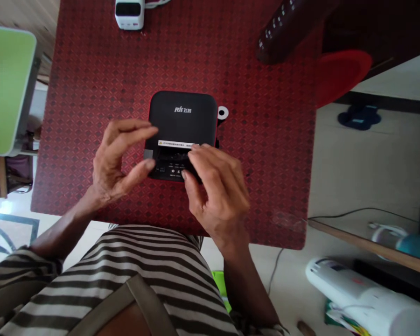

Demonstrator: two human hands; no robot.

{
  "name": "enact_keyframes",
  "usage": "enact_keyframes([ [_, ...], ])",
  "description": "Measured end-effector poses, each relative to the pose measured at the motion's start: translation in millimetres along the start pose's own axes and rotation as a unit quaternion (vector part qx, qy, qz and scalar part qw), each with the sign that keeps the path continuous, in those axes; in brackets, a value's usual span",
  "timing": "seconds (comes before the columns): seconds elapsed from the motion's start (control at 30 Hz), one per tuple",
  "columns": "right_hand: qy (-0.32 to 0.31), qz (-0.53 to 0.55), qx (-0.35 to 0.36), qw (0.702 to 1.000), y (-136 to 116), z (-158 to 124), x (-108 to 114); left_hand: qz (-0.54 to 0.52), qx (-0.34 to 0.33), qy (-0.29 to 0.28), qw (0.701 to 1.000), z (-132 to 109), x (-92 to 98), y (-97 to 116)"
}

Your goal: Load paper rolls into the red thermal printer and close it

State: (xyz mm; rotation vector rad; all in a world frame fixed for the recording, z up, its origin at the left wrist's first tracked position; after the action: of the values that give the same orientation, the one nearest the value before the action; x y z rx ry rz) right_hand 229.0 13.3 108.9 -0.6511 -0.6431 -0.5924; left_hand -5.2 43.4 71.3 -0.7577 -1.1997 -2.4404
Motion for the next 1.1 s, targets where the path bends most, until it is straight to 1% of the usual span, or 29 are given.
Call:
enact_keyframes([
  [0.03,0.023,-0.004,-0.008,1.0,1.0,-2.3,3.3,-0.018,0.026,0.039,0.999,-3.7,-0.2,-3.9],
  [0.1,0.05,-0.021,-0.046,0.997,5.7,-6.8,7.2,-0.068,0.098,0.065,0.991,-13.1,-9.5,-17.9],
  [0.17,0.054,-0.033,-0.085,0.994,10.4,-10.5,7.0,-0.126,0.158,0.048,0.978,-22.6,-23.6,-33.4],
  [0.2,0.056,-0.031,-0.09,0.994,11.0,-11.7,6.0,-0.144,0.169,0.039,0.974,-26.2,-28.6,-39.0],
  [0.27,0.065,-0.021,-0.076,0.995,9.0,-13.0,3.8,-0.156,0.161,0.025,0.974,-30.2,-33.1,-44.9],
  [0.33,0.067,-0.022,-0.065,0.995,6.7,-13.3,0.6,-0.143,0.141,0.017,0.979,-30.9,-31.7,-44.6],
  [0.4,0.055,-0.038,-0.072,0.995,6.7,-13.4,-3.0,-0.124,0.16,-0.004,0.979,-30.7,-31.1,-43.1],
  [0.47,0.042,-0.049,-0.085,0.994,9.0,-14.3,-5.8,-0.116,0.198,-0.013,0.973,-30.8,-29.7,-40.7],
  [0.53,0.055,-0.041,-0.07,0.995,9.4,-16.1,-5.3,-0.113,0.211,-0.01,0.971,-30.2,-28.3,-36.2],
  [0.57,0.063,-0.031,-0.062,0.996,10.0,-17.4,-5.0,-0.105,0.211,-0.019,0.972,-29.8,-29.5,-34.4],
  [0.63,0.068,-0.008,-0.062,0.996,13.0,-20.0,-6.2,-0.075,0.204,-0.06,0.974,-29.5,-35.3,-32.5],
  [0.7,0.065,-0.002,-0.076,0.995,16.1,-21.7,-8.4,-0.051,0.195,-0.092,0.975,-29.9,-40.8,-32.5],
  [0.77,0.074,-0.017,-0.077,0.994,15.2,-22.4,-8.4,-0.064,0.199,-0.081,0.974,-30.4,-41.8,-34.0],
  [0.87,0.081,-0.048,-0.096,0.991,15.0,-22.3,-9.4,-0.128,0.215,-0.017,0.968,-31.5,-38.7,-36.1],
  [0.9,0.086,-0.052,-0.104,0.99,15.4,-22.3,-9.4,-0.144,0.219,-0.004,0.965,-32.2,-38.9,-36.9],
  [1.03,0.12,-0.039,-0.104,0.987,15.0,-22.6,-5.8,-0.162,0.216,0.001,0.963,-34.0,-44.3,-42.1],
  [1.1,0.118,-0.033,-0.105,0.987,14.6,-21.8,-5.2,-0.176,0.208,0.012,0.962,-33.7,-45.3,-45.5],
])
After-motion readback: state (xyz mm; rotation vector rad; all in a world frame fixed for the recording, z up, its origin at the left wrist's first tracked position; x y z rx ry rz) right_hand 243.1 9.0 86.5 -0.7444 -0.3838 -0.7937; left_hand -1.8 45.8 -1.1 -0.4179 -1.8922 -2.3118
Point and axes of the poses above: each hand's wrist, its own z-axis towards the middle knuckle, its own x-axis out of the back of the hand, y = z × x, the point moved 7 cm from there along z, towards the middle knuckle, and after that the axes turned 4 degrees about -y, right-handed, at the moved point
